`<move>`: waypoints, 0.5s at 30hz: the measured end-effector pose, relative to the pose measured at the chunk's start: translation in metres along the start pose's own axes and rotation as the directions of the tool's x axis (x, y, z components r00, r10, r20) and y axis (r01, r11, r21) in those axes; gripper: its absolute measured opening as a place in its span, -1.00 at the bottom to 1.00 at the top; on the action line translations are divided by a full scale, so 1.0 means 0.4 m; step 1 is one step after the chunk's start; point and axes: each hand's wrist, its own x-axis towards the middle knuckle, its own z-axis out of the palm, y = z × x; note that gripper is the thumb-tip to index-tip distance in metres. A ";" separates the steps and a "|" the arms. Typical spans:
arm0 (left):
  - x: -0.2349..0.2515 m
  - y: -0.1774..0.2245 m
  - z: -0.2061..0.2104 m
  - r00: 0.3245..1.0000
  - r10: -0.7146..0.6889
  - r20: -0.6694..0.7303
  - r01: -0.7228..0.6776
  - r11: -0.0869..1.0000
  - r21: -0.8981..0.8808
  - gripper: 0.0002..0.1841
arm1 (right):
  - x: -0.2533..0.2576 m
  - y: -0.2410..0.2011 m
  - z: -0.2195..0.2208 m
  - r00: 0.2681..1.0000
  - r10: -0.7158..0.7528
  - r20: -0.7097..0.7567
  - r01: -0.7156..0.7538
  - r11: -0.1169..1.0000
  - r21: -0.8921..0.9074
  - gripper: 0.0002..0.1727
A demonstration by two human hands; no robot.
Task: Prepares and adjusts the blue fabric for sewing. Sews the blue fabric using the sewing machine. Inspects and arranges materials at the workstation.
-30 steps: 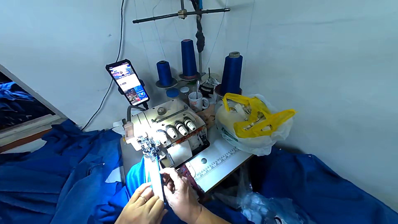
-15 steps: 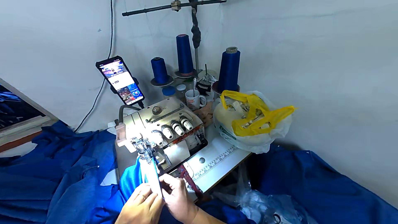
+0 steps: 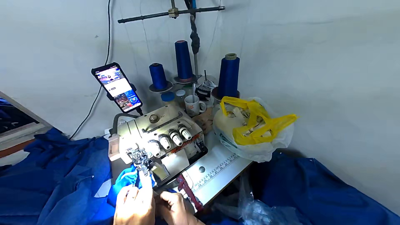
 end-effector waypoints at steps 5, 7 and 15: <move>0.009 0.006 0.007 0.999 -0.039 -0.037 0.042 0.996 0.075 -0.72 | -0.002 -0.007 0.011 0.991 -0.068 -0.117 0.063 0.997 -0.042 -0.84; 0.007 0.006 0.005 0.997 -0.073 -0.037 0.075 0.996 0.052 -0.72 | 0.005 -0.031 0.012 0.962 -0.129 -0.242 0.098 0.986 -0.135 -0.79; 0.000 -0.054 -0.020 0.979 -0.183 0.093 0.203 0.928 -0.312 -0.78 | 0.169 -0.134 -0.024 0.962 0.144 -0.232 -0.163 0.984 -0.065 -0.80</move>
